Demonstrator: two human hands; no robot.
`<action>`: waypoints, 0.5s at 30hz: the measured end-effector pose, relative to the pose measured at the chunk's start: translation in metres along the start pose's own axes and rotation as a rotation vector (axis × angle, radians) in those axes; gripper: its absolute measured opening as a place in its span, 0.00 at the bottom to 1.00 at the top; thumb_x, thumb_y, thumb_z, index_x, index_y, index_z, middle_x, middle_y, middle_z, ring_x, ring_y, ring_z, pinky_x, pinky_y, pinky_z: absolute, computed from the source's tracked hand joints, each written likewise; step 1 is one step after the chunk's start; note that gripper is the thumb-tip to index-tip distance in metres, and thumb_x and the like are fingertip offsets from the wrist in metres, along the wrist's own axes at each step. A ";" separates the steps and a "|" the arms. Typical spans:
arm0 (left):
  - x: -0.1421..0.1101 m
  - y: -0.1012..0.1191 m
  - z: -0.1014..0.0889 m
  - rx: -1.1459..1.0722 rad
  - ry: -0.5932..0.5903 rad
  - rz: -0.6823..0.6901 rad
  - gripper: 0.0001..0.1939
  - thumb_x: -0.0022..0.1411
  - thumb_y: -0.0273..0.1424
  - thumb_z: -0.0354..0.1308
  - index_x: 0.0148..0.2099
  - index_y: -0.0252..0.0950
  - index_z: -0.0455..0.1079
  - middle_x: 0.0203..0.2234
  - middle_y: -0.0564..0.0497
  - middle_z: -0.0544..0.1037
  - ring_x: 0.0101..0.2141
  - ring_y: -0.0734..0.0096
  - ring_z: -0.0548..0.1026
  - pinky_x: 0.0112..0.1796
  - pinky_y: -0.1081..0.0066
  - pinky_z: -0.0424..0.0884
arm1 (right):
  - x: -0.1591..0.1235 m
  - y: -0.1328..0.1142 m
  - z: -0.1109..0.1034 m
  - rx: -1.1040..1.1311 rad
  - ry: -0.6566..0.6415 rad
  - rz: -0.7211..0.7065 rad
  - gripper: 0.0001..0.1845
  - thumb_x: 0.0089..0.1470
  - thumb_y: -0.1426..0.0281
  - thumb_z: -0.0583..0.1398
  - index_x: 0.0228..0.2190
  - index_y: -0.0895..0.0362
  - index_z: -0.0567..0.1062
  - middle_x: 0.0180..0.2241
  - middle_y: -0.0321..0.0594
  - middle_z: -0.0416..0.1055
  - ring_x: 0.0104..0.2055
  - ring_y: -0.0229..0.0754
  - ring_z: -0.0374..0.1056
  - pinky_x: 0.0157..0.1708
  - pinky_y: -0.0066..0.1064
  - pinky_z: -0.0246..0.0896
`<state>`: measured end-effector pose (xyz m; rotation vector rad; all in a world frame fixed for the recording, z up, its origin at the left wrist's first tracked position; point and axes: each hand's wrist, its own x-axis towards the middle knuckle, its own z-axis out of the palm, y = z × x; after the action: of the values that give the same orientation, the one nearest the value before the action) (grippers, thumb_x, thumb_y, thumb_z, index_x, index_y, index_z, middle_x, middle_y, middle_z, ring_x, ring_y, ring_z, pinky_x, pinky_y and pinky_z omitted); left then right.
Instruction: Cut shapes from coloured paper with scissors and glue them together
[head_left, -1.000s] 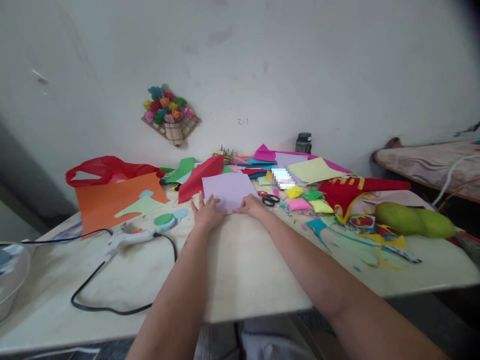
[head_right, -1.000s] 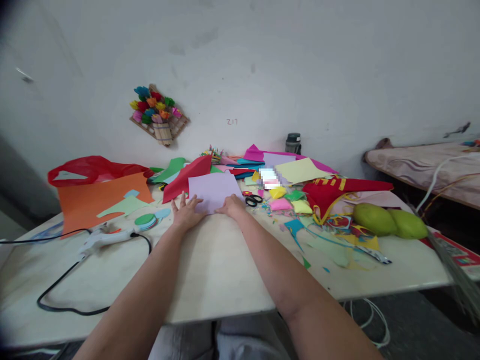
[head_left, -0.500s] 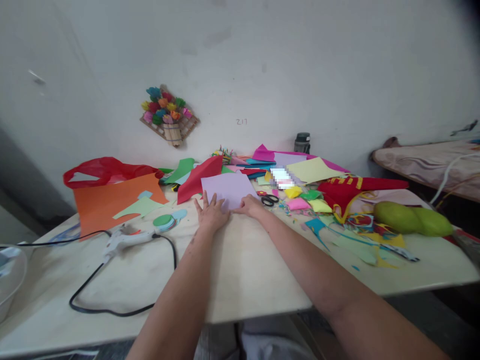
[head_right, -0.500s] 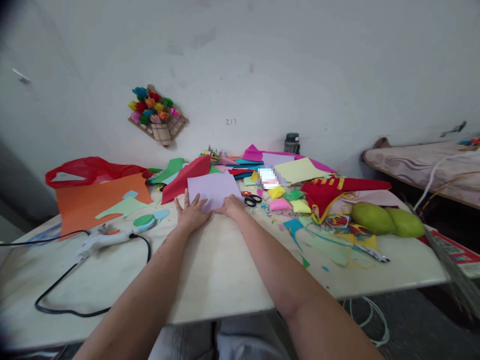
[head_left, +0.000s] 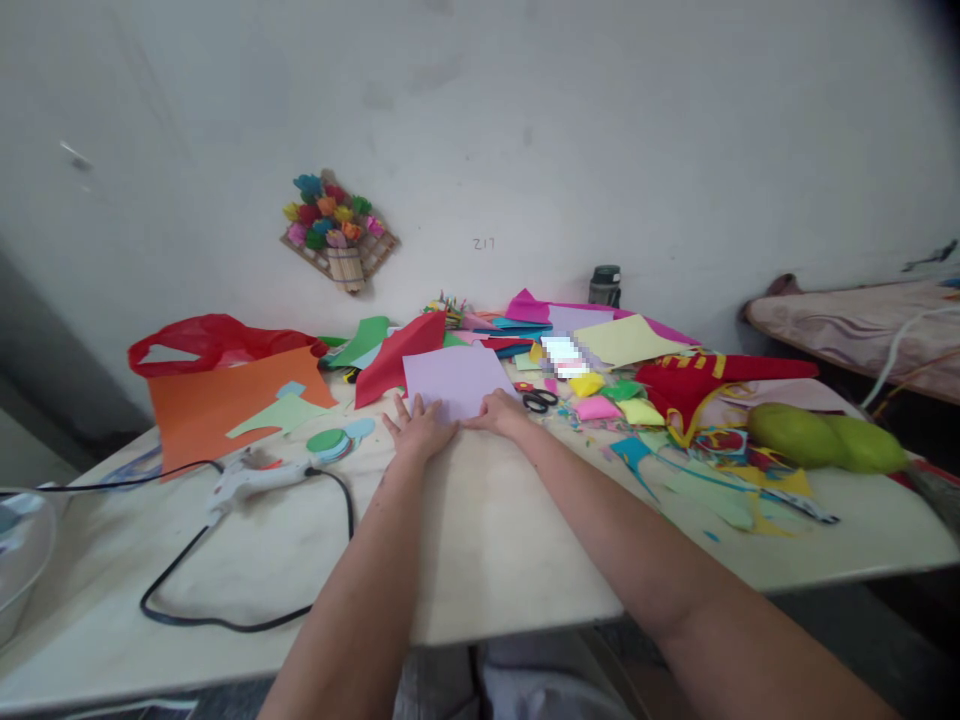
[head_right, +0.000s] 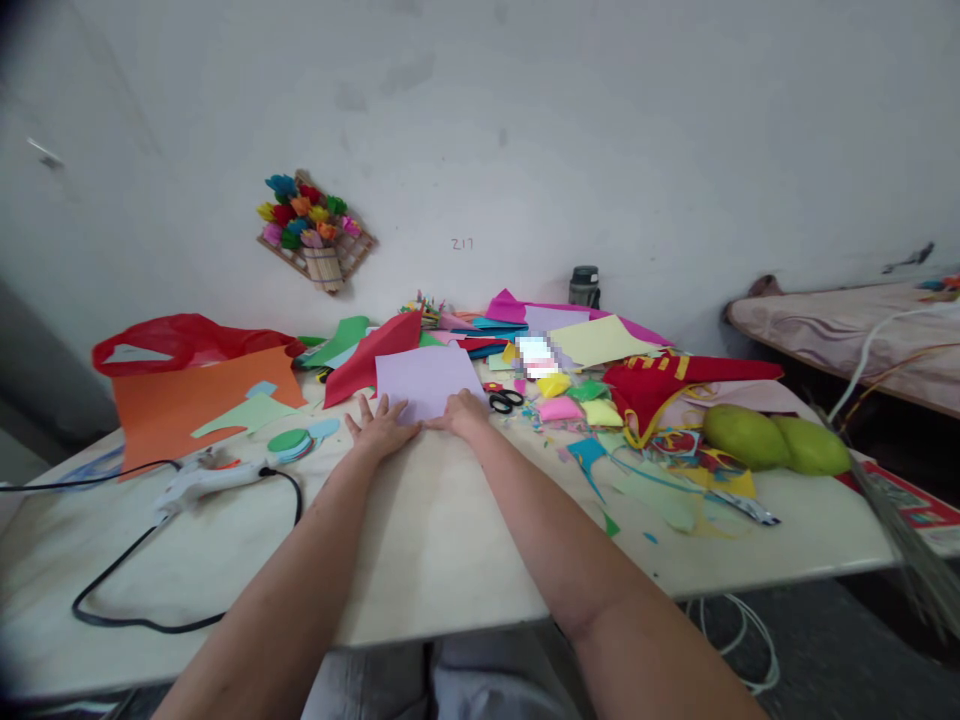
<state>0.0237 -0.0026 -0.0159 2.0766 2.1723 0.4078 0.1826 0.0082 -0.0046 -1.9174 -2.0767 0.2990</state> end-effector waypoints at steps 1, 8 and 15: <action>0.000 -0.001 0.000 -0.002 -0.003 0.000 0.33 0.50 0.51 0.50 0.58 0.48 0.59 0.63 0.48 0.47 0.60 0.45 0.27 0.51 0.38 0.26 | 0.000 -0.001 0.000 -0.005 -0.006 0.003 0.30 0.36 0.43 0.59 0.31 0.55 0.77 0.43 0.47 0.68 0.41 0.45 0.67 0.32 0.29 0.58; -0.001 -0.007 -0.004 -0.038 -0.043 -0.043 0.36 0.50 0.52 0.49 0.60 0.46 0.56 0.63 0.48 0.44 0.60 0.47 0.24 0.52 0.39 0.25 | -0.002 -0.007 -0.008 -0.035 -0.080 0.016 0.31 0.35 0.45 0.60 0.34 0.57 0.76 0.44 0.49 0.68 0.42 0.46 0.67 0.32 0.29 0.59; -0.017 -0.025 -0.031 -0.253 -0.119 0.018 0.22 0.54 0.44 0.50 0.50 0.43 0.65 0.56 0.46 0.64 0.61 0.51 0.40 0.55 0.45 0.38 | -0.004 -0.007 -0.008 -0.031 -0.068 0.007 0.30 0.37 0.46 0.60 0.34 0.57 0.76 0.45 0.50 0.67 0.43 0.48 0.66 0.34 0.30 0.59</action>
<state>-0.0075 -0.0238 0.0056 1.9330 1.9258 0.5166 0.1796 0.0029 0.0053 -1.9583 -2.1298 0.3405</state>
